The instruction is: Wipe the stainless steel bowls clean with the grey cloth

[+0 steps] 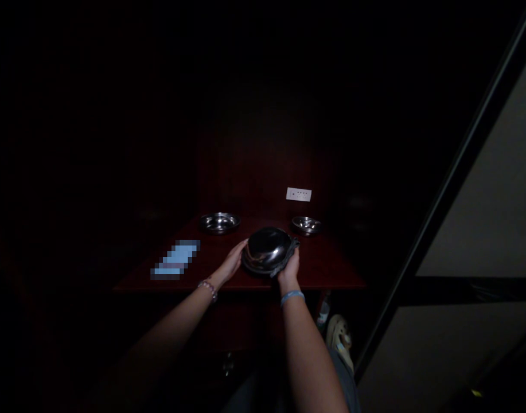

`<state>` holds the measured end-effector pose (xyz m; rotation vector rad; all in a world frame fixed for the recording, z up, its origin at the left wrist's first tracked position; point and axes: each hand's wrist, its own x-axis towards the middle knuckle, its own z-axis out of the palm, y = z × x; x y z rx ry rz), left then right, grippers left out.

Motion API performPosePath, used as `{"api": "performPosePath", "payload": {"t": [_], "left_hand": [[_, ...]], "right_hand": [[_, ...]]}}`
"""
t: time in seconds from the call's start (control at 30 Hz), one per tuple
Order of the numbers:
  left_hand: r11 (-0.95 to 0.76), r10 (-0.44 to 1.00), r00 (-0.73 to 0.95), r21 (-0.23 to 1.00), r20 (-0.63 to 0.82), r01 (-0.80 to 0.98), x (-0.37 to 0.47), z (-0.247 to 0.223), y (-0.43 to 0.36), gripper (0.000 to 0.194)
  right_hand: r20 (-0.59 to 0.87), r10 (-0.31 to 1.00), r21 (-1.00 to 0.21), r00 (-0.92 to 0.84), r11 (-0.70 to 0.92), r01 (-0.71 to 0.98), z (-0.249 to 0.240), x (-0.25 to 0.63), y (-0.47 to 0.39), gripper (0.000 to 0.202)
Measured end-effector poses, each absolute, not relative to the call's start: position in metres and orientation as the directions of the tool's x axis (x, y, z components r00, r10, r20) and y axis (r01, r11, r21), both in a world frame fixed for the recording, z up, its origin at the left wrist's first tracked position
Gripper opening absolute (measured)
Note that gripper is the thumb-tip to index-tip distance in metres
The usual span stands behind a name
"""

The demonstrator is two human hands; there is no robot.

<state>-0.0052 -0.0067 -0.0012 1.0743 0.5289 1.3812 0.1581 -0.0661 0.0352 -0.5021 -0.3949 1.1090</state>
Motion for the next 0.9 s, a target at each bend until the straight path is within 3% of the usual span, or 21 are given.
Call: {"api": "performPosePath", "payload": {"t": [0.4, 0.7, 0.9], "left_hand": [[-0.150, 0.953, 0.161, 0.861, 0.257, -0.486, -0.007, 0.003, -0.014, 0.036], [-0.171, 0.946, 0.144, 0.824, 0.290, -0.540, -0.003, 0.000, -0.005, 0.040], [-0.105, 0.968, 0.137, 0.834, 0.211, -0.541, -0.005, 0.002, -0.008, 0.042]], "right_hand": [[0.031, 0.929, -0.527, 0.370, 0.330, -0.783, 0.040, 0.157, -0.071, 0.035], [0.039, 0.930, -0.552, 0.365, 0.325, -0.768, 0.038, 0.156, -0.069, 0.034], [0.066, 0.889, -0.628, 0.453, 0.390, -0.673, 0.031, 0.155, -0.063, 0.042]]}}
